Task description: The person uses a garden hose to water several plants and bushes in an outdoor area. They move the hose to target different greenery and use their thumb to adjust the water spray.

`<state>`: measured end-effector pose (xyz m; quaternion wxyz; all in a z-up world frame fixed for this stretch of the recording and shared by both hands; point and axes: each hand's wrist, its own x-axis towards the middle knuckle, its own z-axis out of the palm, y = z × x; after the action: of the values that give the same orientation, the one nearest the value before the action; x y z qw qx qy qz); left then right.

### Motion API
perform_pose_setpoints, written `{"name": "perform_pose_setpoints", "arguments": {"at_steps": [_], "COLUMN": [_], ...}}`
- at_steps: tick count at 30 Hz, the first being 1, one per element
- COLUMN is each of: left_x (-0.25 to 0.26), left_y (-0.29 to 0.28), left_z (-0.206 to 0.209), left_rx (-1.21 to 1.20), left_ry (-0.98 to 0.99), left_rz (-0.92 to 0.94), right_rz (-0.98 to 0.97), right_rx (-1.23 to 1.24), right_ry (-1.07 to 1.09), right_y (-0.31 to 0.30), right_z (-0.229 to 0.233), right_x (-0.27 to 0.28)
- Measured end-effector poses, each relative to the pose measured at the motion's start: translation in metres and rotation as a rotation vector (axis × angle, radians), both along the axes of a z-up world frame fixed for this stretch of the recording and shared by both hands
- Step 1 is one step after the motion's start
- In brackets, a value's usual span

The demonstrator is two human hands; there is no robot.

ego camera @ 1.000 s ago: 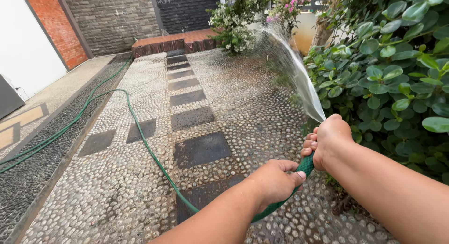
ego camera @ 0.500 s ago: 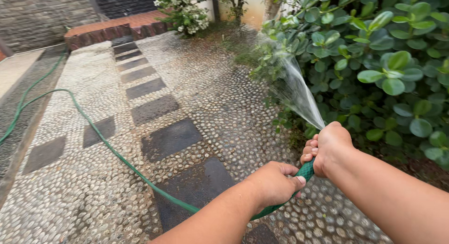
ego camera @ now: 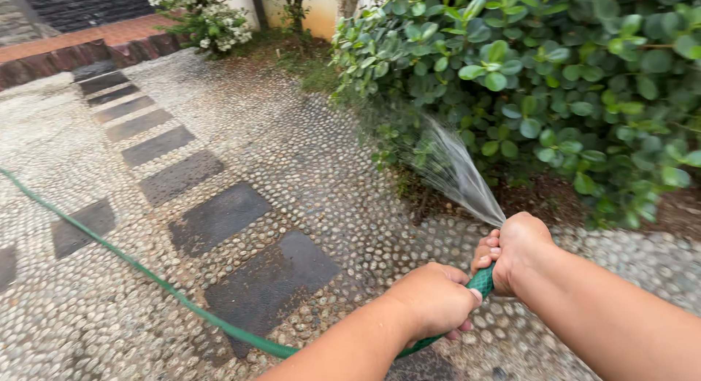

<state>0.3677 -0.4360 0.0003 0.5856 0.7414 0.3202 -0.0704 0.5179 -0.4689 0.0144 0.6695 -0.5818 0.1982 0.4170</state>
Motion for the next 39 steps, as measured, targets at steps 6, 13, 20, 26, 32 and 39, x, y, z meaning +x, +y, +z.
{"name": "perform_pose_setpoints", "arguments": {"at_steps": [6,13,20,26,32,39], "left_x": [0.009,0.032,0.061,0.099,0.108,0.108], "left_y": [-0.06,-0.118,-0.181,-0.26,-0.333,-0.368], "left_z": [-0.012,-0.008,-0.009,0.003,0.034,0.01], "left_rx": [-0.202,-0.255,-0.173,-0.129,-0.093,-0.19], "left_ry": [-0.144,-0.134,-0.192,-0.213,-0.092,-0.247], "left_rz": [-0.008,-0.013,0.06,0.042,0.009,0.071], "right_rz": [-0.055,0.012,0.05,0.024,0.064,0.093], "right_rx": [-0.011,-0.011,0.021,0.042,0.055,0.066], "right_ry": [-0.022,-0.03,-0.073,-0.144,-0.127,-0.149], "right_y": [-0.067,-0.118,-0.17,-0.252,-0.319,-0.352], "right_z": [0.009,0.024,0.027,0.031,0.037,0.048], "right_x": [0.01,0.028,0.059,0.098,0.122,0.101]}}
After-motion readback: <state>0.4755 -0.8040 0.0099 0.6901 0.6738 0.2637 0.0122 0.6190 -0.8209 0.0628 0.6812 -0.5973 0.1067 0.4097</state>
